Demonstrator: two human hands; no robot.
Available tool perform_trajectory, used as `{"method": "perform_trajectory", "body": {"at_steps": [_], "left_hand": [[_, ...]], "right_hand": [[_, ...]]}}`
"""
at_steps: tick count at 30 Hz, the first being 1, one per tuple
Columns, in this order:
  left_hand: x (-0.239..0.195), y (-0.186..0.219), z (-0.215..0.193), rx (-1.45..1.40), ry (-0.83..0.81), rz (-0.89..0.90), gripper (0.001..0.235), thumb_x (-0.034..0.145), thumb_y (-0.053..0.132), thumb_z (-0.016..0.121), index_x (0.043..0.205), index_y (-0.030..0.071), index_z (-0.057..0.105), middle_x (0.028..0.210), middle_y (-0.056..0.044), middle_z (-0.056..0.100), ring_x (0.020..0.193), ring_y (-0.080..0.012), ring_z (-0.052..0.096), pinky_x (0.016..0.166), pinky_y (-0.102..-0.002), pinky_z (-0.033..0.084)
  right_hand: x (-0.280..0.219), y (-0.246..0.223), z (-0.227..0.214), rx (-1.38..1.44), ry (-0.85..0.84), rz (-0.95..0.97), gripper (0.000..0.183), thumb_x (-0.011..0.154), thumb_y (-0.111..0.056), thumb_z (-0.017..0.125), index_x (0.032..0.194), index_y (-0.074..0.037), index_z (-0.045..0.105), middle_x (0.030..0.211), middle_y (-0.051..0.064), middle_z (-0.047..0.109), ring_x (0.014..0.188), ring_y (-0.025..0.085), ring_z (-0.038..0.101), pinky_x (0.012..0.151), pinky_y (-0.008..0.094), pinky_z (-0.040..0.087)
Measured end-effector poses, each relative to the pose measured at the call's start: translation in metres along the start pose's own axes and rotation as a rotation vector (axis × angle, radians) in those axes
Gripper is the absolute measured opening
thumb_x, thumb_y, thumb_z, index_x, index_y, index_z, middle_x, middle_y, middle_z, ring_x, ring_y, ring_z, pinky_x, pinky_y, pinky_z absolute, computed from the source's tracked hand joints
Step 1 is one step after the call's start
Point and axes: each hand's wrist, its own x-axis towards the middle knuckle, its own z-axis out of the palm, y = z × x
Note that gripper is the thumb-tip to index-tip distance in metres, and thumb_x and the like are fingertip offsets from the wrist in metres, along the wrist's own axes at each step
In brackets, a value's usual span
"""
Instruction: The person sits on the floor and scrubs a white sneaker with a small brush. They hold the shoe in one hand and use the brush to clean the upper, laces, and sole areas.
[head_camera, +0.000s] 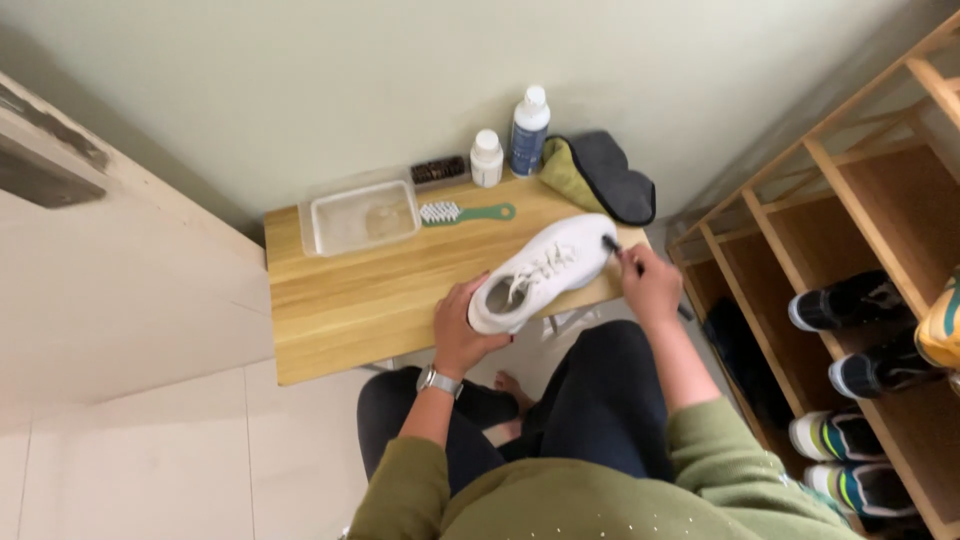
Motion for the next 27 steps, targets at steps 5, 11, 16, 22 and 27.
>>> {"method": "perform_trajectory", "body": {"at_steps": [5,11,16,22,27], "left_hand": [[0.004,0.001,-0.001,0.009,-0.017,0.031,0.098,0.041,0.052,0.095,0.13,0.023,0.066,0.12,-0.001,0.071,0.109,-0.0214,0.07,0.096,-0.034,0.046],[0.001,-0.001,0.004,-0.059,0.001,-0.012,0.099,0.039,0.049,0.096,0.129,0.022,0.067,0.118,0.0,0.072,0.109,-0.0216,0.07,0.097,-0.033,0.047],[0.003,-0.001,0.007,-0.003,0.004,0.017,0.098,0.04,0.053,0.095,0.13,0.024,0.067,0.117,0.001,0.072,0.107,-0.0197,0.07,0.096,-0.033,0.047],[0.001,-0.009,0.009,0.034,-0.013,0.021,0.099,0.04,0.055,0.094,0.13,0.025,0.067,0.118,0.002,0.071,0.107,-0.019,0.07,0.095,-0.033,0.046],[0.003,-0.01,0.008,0.044,-0.02,0.051,0.098,0.042,0.059,0.092,0.13,0.025,0.067,0.118,0.002,0.071,0.107,-0.0182,0.07,0.093,-0.033,0.046]], "right_hand": [[0.021,-0.019,-0.012,-0.019,0.086,-0.107,0.011,0.098,-0.04,0.071,0.09,-0.031,0.07,0.063,0.007,0.066,0.067,0.035,0.071,0.067,0.047,0.055],[0.028,-0.007,0.001,-0.153,0.16,-0.051,0.008,0.09,-0.036,0.074,0.088,-0.032,0.067,0.058,-0.006,0.063,0.063,0.023,0.071,0.067,0.037,0.051],[0.034,0.016,0.015,-0.183,0.209,-0.077,0.016,0.096,-0.043,0.075,0.085,-0.037,0.065,0.061,-0.009,0.062,0.066,0.018,0.071,0.069,0.033,0.05],[0.034,0.013,0.009,-0.042,0.113,-0.068,0.012,0.091,-0.041,0.079,0.091,-0.035,0.07,0.067,-0.005,0.068,0.074,0.022,0.074,0.073,0.036,0.053],[0.048,0.01,-0.01,0.021,-0.09,0.227,0.015,0.099,-0.051,0.067,0.097,-0.036,0.071,0.083,-0.001,0.074,0.091,0.036,0.073,0.083,0.047,0.052]]}}
